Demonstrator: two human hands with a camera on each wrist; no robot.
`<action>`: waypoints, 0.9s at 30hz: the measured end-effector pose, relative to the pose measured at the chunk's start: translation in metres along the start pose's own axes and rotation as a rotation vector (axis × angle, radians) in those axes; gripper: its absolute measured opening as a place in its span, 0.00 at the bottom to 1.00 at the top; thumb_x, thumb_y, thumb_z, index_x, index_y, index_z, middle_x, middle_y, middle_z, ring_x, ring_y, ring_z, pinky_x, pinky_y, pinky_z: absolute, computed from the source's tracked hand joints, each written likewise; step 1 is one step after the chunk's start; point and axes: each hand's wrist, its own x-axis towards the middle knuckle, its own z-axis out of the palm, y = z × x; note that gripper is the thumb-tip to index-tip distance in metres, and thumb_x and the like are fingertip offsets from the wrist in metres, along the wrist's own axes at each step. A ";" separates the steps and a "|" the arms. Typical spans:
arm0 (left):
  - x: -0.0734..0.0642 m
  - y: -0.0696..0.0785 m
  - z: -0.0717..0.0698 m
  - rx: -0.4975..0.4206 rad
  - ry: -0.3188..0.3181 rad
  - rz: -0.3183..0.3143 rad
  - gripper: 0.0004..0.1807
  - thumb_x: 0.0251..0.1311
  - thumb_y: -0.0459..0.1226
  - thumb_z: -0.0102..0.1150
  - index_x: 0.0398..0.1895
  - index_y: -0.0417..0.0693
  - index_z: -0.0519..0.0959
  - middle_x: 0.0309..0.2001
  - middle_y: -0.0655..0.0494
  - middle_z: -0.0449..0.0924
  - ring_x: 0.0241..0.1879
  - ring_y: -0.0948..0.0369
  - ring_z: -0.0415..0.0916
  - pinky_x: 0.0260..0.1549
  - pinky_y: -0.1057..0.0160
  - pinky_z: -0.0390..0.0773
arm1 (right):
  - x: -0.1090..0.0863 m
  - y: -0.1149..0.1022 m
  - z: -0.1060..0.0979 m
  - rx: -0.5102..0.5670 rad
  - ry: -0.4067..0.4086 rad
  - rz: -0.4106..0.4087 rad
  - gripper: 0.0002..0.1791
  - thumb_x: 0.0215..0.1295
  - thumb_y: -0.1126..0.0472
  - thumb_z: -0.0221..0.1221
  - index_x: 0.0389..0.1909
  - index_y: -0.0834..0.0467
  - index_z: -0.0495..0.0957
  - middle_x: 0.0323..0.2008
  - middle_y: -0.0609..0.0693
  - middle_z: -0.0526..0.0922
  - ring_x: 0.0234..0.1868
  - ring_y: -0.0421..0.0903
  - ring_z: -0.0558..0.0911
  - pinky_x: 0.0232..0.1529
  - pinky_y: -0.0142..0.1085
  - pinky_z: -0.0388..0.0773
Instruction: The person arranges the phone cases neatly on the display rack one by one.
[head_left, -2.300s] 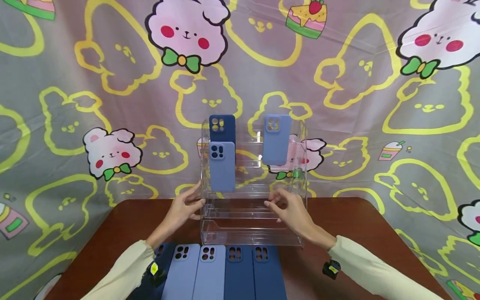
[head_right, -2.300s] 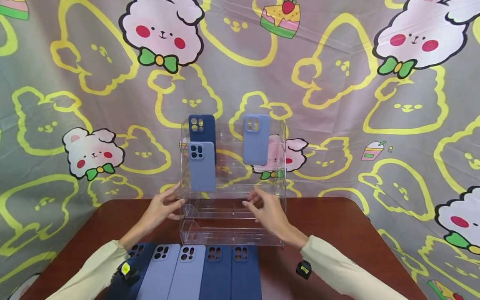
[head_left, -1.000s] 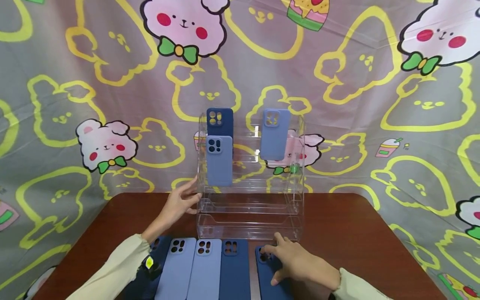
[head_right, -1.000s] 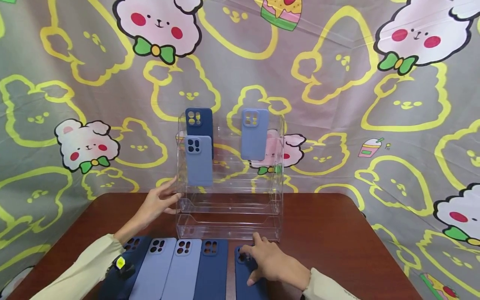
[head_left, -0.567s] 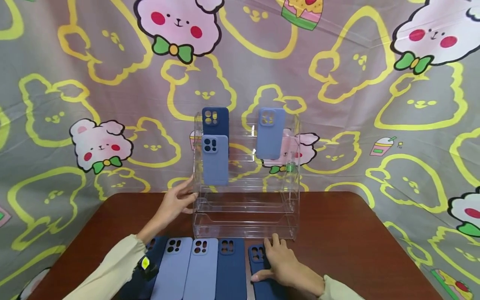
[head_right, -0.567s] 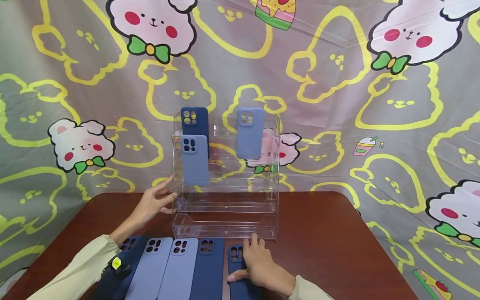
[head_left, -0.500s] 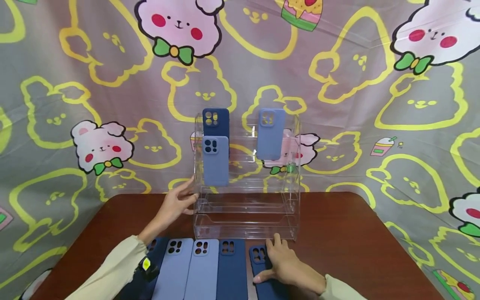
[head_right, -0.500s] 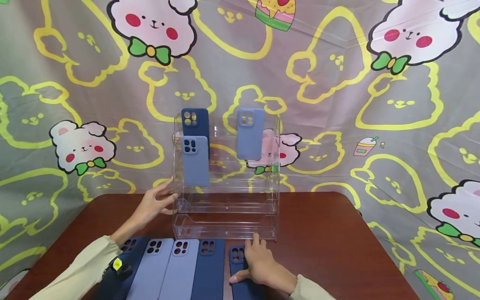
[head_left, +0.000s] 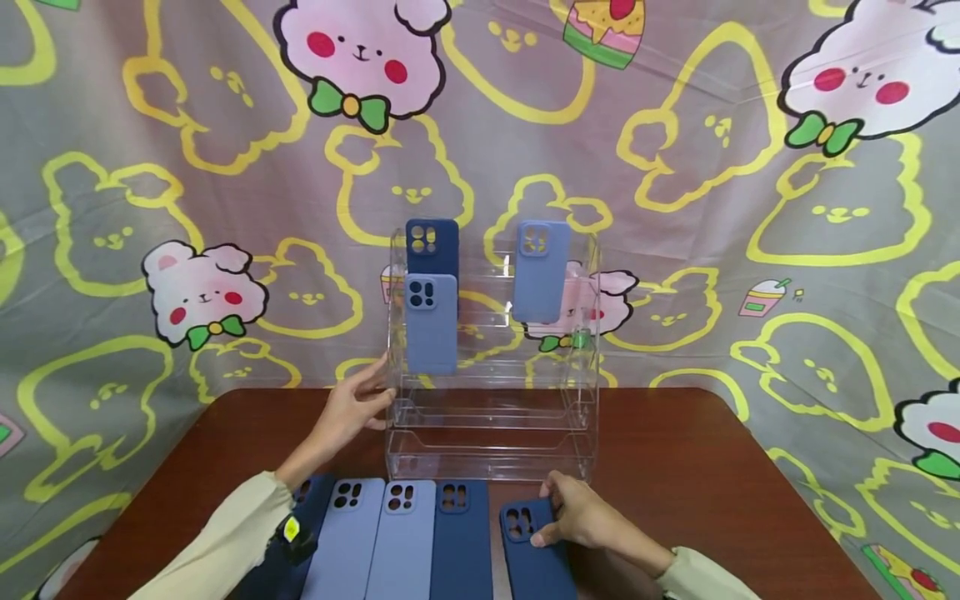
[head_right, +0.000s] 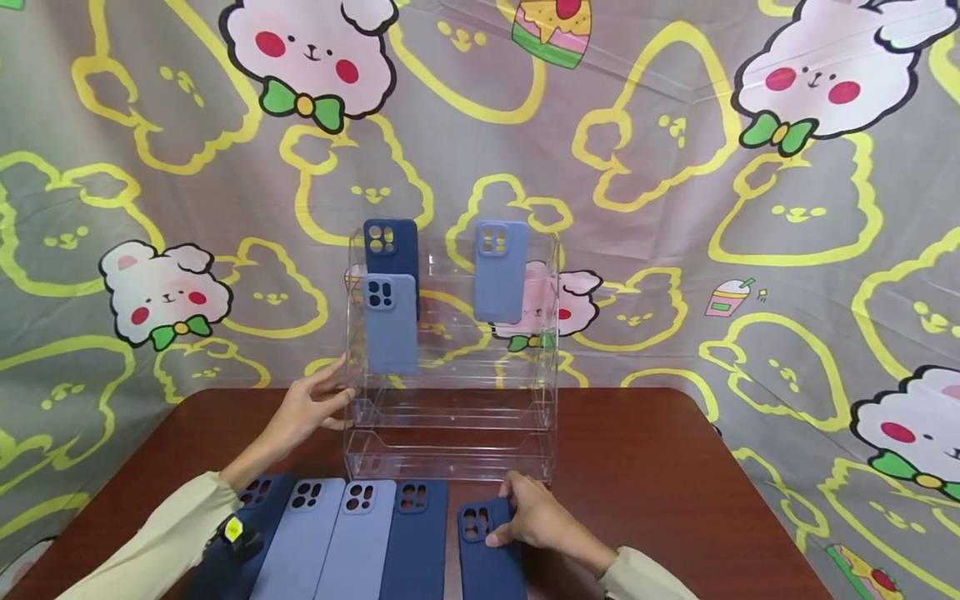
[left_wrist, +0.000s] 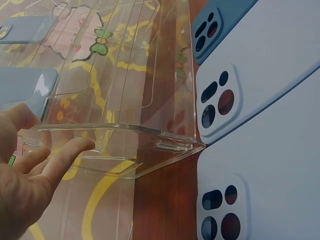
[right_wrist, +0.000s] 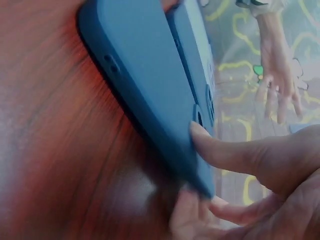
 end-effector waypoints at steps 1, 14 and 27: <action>0.000 0.000 0.000 0.000 0.000 -0.001 0.38 0.75 0.31 0.58 0.84 0.53 0.56 0.75 0.27 0.62 0.65 0.34 0.74 0.39 0.53 0.91 | 0.000 0.003 -0.001 0.048 0.001 -0.002 0.26 0.47 0.68 0.81 0.40 0.64 0.75 0.31 0.51 0.76 0.32 0.46 0.75 0.29 0.34 0.75; 0.000 0.001 0.000 -0.005 -0.003 0.007 0.38 0.75 0.31 0.58 0.84 0.52 0.56 0.75 0.27 0.62 0.65 0.33 0.74 0.40 0.52 0.91 | -0.004 0.012 -0.025 0.334 -0.210 0.042 0.23 0.66 0.64 0.71 0.57 0.71 0.80 0.29 0.45 0.80 0.31 0.41 0.82 0.29 0.40 0.88; 0.001 -0.002 -0.001 -0.013 -0.006 0.008 0.38 0.75 0.30 0.58 0.84 0.52 0.57 0.74 0.26 0.63 0.65 0.33 0.74 0.39 0.52 0.91 | -0.002 -0.005 -0.041 0.224 -0.308 0.015 0.13 0.63 0.70 0.71 0.48 0.65 0.83 0.25 0.47 0.81 0.24 0.41 0.79 0.21 0.35 0.84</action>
